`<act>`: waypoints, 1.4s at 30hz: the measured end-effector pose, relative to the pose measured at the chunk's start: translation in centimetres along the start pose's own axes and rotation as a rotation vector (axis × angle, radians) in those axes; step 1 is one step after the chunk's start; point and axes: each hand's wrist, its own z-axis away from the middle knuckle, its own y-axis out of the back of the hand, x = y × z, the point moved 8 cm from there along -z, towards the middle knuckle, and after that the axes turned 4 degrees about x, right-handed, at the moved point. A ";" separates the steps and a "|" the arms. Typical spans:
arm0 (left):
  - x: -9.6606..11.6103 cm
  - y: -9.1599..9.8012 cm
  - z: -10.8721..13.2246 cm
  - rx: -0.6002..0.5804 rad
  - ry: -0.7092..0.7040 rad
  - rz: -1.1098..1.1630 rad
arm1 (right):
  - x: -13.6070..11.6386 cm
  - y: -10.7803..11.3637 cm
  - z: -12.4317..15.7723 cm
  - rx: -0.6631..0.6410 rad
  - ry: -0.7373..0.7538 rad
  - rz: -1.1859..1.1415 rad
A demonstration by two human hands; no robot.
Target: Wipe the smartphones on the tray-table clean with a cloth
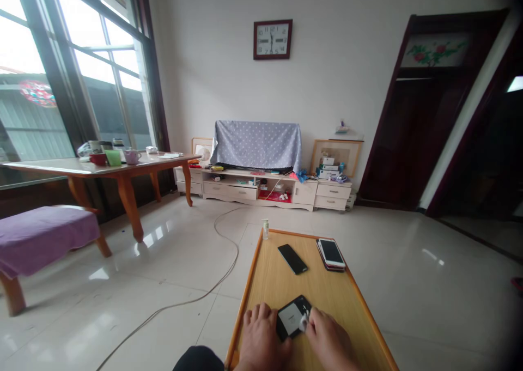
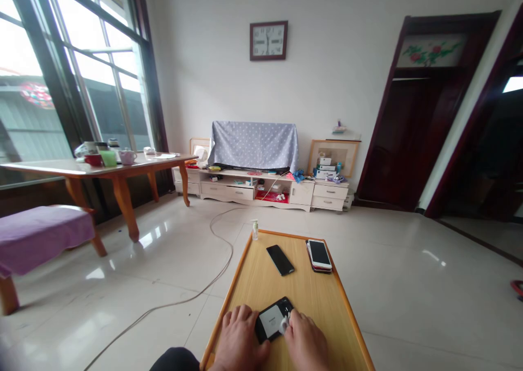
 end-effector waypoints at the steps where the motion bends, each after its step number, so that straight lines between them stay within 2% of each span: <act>1: 0.1 0.0 0.0 -0.001 -0.007 -0.002 | -0.2 0.3 0.2 -0.015 0.009 -0.003; 4: 0.2 -0.2 0.1 -0.014 -0.036 -0.015 | -1.6 1.7 -0.2 -0.056 0.116 -0.073; 7: 0.1 -0.7 0.0 -0.039 -0.057 -0.032 | -2.8 1.9 -1.2 -0.193 0.240 -0.190; 10: -0.3 -1.4 -0.2 -0.069 -0.059 -0.042 | -2.4 1.7 -2.2 -0.283 0.227 -0.255; 14: -0.5 -1.9 -0.5 -0.059 -0.039 -0.041 | -0.8 2.2 -3.2 -0.171 0.103 -0.238; 18: 0.4 -1.2 -0.2 -0.031 -0.058 -0.054 | 0.8 1.9 -2.7 -0.063 -0.051 -0.196; 23: 2.1 -0.1 0.5 0.000 -0.129 -0.059 | 1.6 0.1 -1.1 -0.062 -0.122 -0.419; 27: 2.6 -0.4 0.5 0.002 -0.187 -0.072 | 2.8 -0.1 0.1 -0.005 -0.256 -0.478; 31: 2.2 -1.7 0.1 -0.035 -0.207 -0.071 | 2.0 -0.9 1.1 -0.038 -0.270 -0.566; 36: 1.8 -1.9 0.0 0.002 -0.169 -0.109 | 1.0 -2.3 2.2 -0.187 -0.374 -0.810; 38: 1.9 -1.7 0.0 0.011 -0.141 -0.128 | 1.4 -1.4 1.9 -0.105 -0.356 -0.775; 42: 2.2 -2.0 0.0 -0.050 -0.126 -0.152 | 2.5 1.1 1.3 0.116 -0.266 -0.597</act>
